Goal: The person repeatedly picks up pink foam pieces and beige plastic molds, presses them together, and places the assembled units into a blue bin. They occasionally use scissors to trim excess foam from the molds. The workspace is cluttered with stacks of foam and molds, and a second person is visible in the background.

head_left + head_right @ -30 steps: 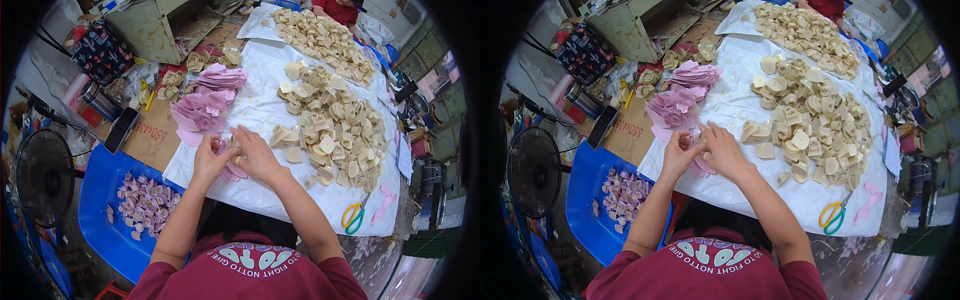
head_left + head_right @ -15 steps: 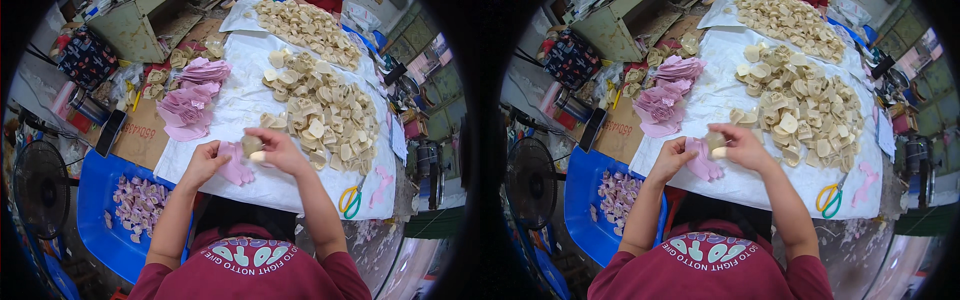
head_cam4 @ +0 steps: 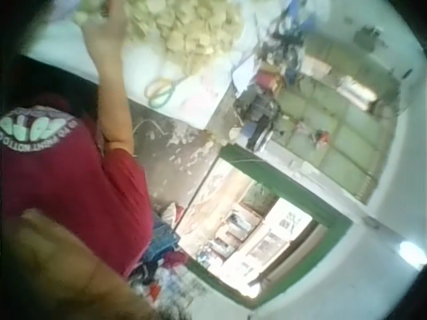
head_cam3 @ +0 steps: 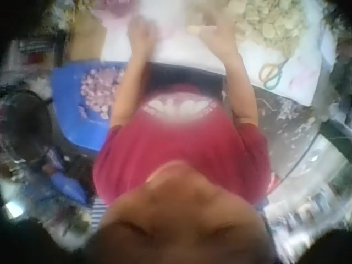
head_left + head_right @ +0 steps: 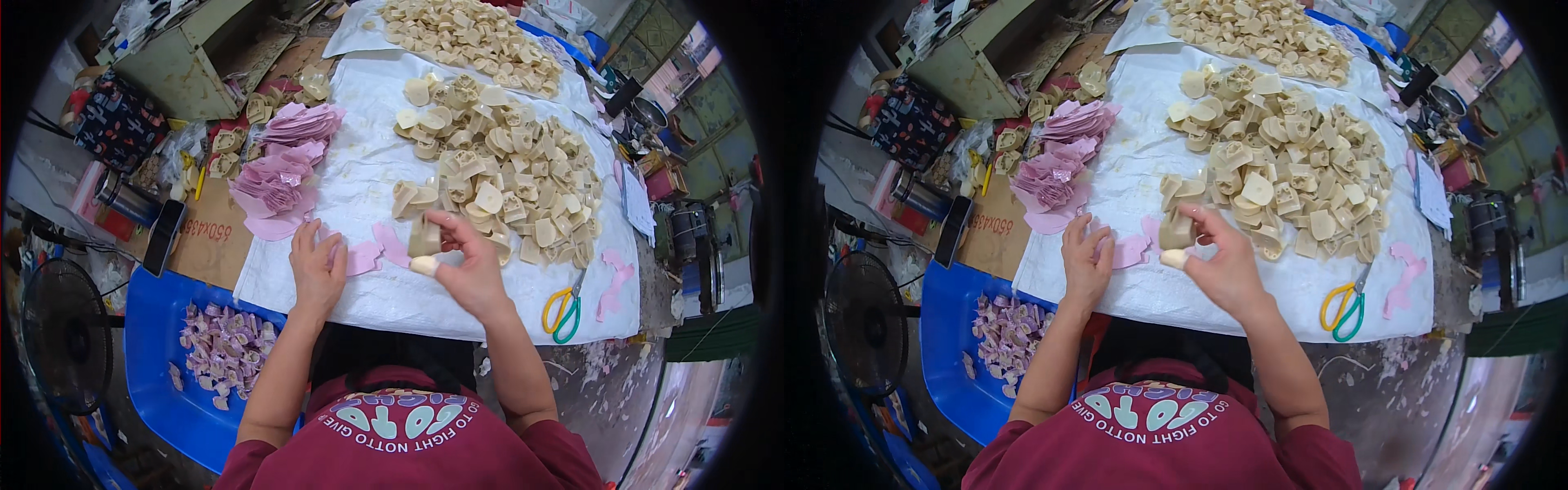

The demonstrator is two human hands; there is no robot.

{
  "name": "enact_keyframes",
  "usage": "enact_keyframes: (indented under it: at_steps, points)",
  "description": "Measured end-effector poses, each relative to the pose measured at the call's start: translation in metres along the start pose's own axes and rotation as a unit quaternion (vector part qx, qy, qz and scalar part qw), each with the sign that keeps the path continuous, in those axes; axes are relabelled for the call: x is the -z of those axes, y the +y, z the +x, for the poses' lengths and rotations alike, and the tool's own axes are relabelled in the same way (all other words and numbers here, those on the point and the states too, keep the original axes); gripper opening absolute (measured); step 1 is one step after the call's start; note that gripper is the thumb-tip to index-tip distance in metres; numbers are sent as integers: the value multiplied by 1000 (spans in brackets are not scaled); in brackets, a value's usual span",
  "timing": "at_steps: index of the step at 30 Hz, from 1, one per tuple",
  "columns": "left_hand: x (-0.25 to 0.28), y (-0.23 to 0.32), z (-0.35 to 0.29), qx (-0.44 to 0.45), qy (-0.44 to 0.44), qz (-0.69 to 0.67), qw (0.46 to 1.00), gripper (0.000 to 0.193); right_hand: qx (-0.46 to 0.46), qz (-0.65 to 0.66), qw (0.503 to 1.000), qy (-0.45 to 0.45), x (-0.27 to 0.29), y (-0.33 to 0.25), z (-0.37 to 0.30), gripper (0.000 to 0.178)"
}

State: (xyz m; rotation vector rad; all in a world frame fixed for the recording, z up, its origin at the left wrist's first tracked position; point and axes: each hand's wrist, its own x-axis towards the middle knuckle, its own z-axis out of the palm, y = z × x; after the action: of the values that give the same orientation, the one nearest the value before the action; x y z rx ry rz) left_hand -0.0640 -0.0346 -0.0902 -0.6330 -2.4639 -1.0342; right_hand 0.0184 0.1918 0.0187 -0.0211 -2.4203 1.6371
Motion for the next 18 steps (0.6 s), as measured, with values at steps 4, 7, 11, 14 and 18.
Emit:
enact_keyframes:
  at_steps: [4,7,11,14,18]
  points:
    - [23,30,4,-35,58,-3,998,37,82,-114,990,32,-8,-13,-6,55]
    - [40,63,11,19,-8,-255,967,42,105,-130,986,4,-18,-22,-9,59]
    - [38,86,25,212,-171,-602,751,39,139,-102,985,-7,-22,-22,-13,57]
    - [39,90,21,244,-176,-597,744,38,188,-159,969,22,-16,-24,-14,51]
    - [28,122,16,273,-130,-608,734,38,188,-207,956,85,-18,-28,-15,43]
